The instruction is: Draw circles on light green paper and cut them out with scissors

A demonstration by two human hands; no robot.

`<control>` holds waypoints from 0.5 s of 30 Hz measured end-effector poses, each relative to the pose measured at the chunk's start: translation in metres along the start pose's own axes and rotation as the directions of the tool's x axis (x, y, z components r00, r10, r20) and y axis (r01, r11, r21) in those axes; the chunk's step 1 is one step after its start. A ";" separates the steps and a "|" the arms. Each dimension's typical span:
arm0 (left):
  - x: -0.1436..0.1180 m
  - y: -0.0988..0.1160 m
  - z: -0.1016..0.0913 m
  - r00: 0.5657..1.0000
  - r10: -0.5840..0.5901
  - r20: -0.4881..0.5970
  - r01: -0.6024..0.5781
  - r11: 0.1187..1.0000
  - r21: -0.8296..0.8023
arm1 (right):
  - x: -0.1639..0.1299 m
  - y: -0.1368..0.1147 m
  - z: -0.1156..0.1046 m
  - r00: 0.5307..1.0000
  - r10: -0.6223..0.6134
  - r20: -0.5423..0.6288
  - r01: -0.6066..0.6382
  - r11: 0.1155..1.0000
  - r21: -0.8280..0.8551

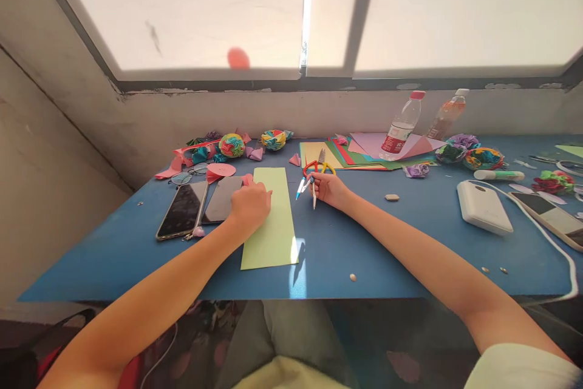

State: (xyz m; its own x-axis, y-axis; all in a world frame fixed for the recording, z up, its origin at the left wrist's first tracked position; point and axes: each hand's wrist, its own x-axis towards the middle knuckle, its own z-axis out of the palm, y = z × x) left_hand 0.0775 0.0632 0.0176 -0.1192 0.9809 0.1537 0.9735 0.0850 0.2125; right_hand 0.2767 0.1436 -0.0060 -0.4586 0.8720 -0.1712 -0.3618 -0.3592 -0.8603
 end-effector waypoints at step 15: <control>0.001 -0.001 0.002 0.961 0.180 0.209 -0.153 0.978 -0.139 | -0.021 -0.029 0.007 0.988 -0.133 0.076 0.135 0.991 -0.019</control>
State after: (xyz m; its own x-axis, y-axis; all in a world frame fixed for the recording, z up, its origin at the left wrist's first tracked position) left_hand 0.0772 0.0643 0.0153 0.1016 0.9947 -0.0161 0.9434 -0.0912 0.3190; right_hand 0.2913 0.1335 0.0261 -0.4665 0.8843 -0.0185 -0.4048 -0.2321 -0.8845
